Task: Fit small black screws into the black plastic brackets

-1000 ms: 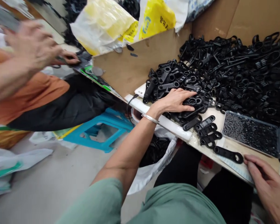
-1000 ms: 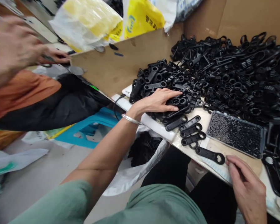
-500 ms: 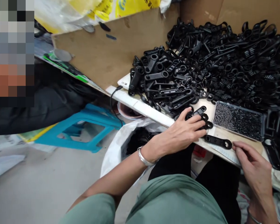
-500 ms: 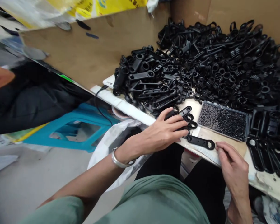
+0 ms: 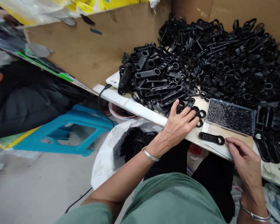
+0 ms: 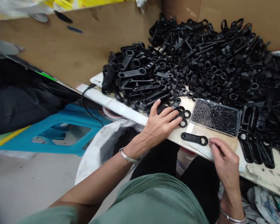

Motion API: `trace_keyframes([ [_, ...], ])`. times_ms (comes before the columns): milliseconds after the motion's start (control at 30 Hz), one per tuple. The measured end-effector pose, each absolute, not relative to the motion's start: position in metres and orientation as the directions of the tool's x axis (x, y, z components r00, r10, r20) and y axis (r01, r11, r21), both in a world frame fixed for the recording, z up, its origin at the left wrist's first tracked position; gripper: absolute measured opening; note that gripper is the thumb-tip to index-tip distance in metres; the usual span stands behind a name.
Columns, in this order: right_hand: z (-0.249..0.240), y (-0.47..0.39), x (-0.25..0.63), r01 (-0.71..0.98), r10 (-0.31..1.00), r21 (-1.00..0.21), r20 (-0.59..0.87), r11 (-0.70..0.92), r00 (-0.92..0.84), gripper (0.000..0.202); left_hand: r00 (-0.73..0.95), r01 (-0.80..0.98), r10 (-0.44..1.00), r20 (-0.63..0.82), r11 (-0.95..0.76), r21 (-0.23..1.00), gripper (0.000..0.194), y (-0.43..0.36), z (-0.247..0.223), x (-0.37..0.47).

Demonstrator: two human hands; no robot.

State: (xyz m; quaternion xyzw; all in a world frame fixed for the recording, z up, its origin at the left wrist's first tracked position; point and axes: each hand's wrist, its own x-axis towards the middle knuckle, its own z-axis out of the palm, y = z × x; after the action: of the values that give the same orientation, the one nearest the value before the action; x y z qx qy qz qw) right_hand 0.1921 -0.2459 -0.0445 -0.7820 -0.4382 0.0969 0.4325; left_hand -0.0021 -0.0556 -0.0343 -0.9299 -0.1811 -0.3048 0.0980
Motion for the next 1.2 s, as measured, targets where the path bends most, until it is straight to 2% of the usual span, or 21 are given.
trace_keyframes([
  [133,-0.034,-0.245,0.193,0.457,0.753,-0.852,0.120,-0.256,0.646,0.025,0.720,0.292,0.262,0.642,-0.954,0.063,0.018,-0.075,-0.027,-0.003],
  [233,-0.022,-0.241,0.201,0.462,0.729,-0.837,0.118,-0.292,0.675,0.029,0.753,0.185,0.188,0.630,-0.980,0.071,0.022,-0.093,-0.026,0.004],
  [300,-0.013,-0.236,0.211,0.592,0.730,-0.732,0.193,-0.338,0.656,0.029,0.794,0.172,0.169,0.584,-0.984,0.051,0.022,-0.100,-0.028,0.011],
  [367,-0.004,-0.228,0.222,0.736,0.770,-0.568,0.257,-0.369,0.584,0.027,0.820,0.174,0.178,0.544,-0.983,0.058,0.027,-0.101,-0.031,0.017],
  [433,0.003,-0.217,0.231,0.836,0.833,-0.402,0.252,-0.373,0.493,0.026,0.837,0.149,0.172,0.520,-0.985,0.086,0.028,-0.100,-0.032,0.021],
  [567,0.013,-0.192,0.239,0.893,0.903,-0.157,0.022,-0.421,0.429,0.029,0.871,0.084,0.136,0.472,-0.988,0.130,0.026,-0.097,-0.028,0.021],
  [667,0.020,-0.175,0.242,0.899,0.895,-0.069,-0.155,-0.432,0.418,0.028,0.888,0.067,0.143,0.437,-0.980,0.185,0.023,-0.095,-0.025,0.020],
  [800,0.025,-0.158,0.252,0.920,0.895,-0.094,-0.291,-0.380,0.340,0.024,0.881,0.060,0.172,0.441,-0.965,0.256,0.020,-0.092,-0.023,0.020],
  [933,0.024,-0.151,0.263,0.920,0.892,-0.126,-0.325,-0.370,0.314,0.018,0.872,0.091,0.209,0.443,-0.958,0.273,0.013,-0.089,-0.022,0.019],
  [1000,0.021,-0.154,0.264,0.920,0.914,-0.166,-0.269,-0.355,0.304,0.016,0.869,0.102,0.223,0.442,-0.954,0.281,0.012,-0.088,-0.022,0.017],
  [1067,0.019,-0.161,0.263,0.911,0.941,-0.242,-0.149,-0.333,0.305,0.017,0.860,0.110,0.238,0.451,-0.950,0.292,0.013,-0.088,-0.023,0.015],
  [1133,0.018,-0.171,0.257,0.866,0.931,-0.361,-0.015,-0.345,0.364,0.020,0.834,0.112,0.255,0.489,-0.946,0.304,0.014,-0.087,-0.024,0.014],
  [1200,0.018,-0.182,0.248,0.755,0.880,-0.535,0.042,-0.379,0.472,0.023,0.783,0.105,0.281,0.554,-0.939,0.328,0.016,-0.087,-0.024,0.014],
])
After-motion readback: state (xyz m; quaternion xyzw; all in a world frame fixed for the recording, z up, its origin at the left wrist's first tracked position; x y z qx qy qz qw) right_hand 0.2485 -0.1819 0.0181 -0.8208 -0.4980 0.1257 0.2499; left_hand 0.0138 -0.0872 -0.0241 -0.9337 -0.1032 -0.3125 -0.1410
